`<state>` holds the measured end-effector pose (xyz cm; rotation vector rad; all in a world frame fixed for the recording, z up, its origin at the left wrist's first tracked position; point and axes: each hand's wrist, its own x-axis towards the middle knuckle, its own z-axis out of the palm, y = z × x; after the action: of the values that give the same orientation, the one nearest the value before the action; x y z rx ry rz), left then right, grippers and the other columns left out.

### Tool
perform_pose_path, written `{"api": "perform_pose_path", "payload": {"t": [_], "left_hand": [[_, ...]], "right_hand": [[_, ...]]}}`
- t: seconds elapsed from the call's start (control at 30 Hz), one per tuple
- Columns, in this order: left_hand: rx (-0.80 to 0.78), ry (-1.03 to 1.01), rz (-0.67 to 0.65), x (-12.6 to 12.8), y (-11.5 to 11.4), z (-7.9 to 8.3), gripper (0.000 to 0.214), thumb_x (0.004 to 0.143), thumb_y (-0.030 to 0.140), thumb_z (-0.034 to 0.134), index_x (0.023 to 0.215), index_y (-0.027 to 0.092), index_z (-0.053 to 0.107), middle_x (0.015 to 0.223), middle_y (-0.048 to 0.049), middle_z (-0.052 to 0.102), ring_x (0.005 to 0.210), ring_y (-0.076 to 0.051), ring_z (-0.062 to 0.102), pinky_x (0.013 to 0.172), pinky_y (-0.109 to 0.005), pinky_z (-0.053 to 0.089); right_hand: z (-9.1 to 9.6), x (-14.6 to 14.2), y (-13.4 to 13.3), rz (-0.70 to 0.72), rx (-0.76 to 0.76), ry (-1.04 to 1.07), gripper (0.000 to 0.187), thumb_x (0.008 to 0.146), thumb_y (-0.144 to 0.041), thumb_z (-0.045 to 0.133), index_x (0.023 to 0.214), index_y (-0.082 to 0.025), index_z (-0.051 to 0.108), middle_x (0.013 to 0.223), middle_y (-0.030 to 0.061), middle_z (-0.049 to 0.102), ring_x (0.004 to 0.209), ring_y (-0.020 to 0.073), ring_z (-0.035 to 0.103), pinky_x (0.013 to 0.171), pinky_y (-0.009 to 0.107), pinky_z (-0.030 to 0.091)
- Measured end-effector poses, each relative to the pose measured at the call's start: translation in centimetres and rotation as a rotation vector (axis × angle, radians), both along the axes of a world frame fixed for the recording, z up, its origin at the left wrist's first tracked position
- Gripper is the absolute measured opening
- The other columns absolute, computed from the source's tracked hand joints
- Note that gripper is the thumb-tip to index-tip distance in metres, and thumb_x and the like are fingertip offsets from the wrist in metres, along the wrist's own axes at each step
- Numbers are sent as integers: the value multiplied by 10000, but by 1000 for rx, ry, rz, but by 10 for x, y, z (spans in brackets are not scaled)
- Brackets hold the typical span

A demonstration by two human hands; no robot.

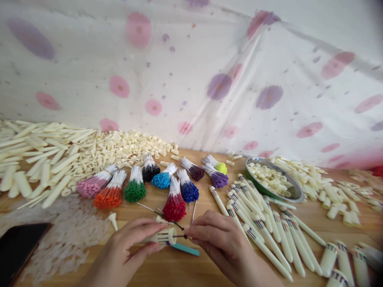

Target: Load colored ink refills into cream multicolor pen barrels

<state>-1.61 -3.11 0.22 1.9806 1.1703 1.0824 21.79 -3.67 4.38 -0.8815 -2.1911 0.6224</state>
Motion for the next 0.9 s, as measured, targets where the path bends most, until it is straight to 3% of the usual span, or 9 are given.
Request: {"api": "perform_pose_path", "payload": {"t": [0.1, 0.23, 0.47, 0.7, 0.8, 0.9], "left_hand": [[3, 9, 1, 1, 0, 3, 279, 740, 246, 661, 983, 379, 694, 941, 35, 749, 852, -146, 703, 756, -191, 554], [15, 20, -7, 0, -1, 5, 274, 739, 236, 658, 980, 360, 699, 940, 29, 749, 848, -150, 704, 740, -185, 560], [69, 102, 31, -4, -2, 4, 230, 763, 283, 647, 985, 316, 699, 948, 10, 746, 853, -154, 704, 739, -176, 563], [189, 68, 90, 3, 0, 12, 214, 779, 418, 607, 917, 304, 725, 854, 0, 766, 765, -151, 722, 681, -162, 572], [179, 58, 85, 3, 0, 11, 211, 783, 407, 607, 933, 310, 719, 866, 5, 764, 779, -147, 720, 689, -156, 569], [142, 34, 68, 3, 0, 9, 191, 777, 367, 625, 938, 313, 714, 881, 16, 762, 791, -140, 717, 696, -147, 565]], "right_hand": [[0, -6, 0, -42, 38, 43, 260, 856, -89, 511, 1028, -228, 649, 844, 55, 672, 718, 139, 621, 616, 227, 480], [-5, -14, -1, -108, -24, 141, 201, 835, -92, 544, 919, -187, 699, 796, 67, 681, 680, 134, 631, 587, 203, 494], [-15, -25, -3, -208, -266, 386, 148, 803, -174, 621, 902, -232, 715, 802, 40, 677, 698, 132, 611, 607, 212, 496], [-19, -26, -2, -223, -592, 504, 169, 747, -379, 681, 827, -241, 737, 751, 39, 654, 616, 121, 567, 461, 188, 449], [-23, -30, -2, -238, -591, 548, 170, 742, -395, 683, 794, -242, 738, 737, 40, 661, 691, 149, 597, 557, 223, 494], [-21, -33, -2, -207, -473, 535, 126, 772, -331, 665, 827, -245, 738, 796, 50, 680, 731, 155, 614, 644, 248, 510]]}}
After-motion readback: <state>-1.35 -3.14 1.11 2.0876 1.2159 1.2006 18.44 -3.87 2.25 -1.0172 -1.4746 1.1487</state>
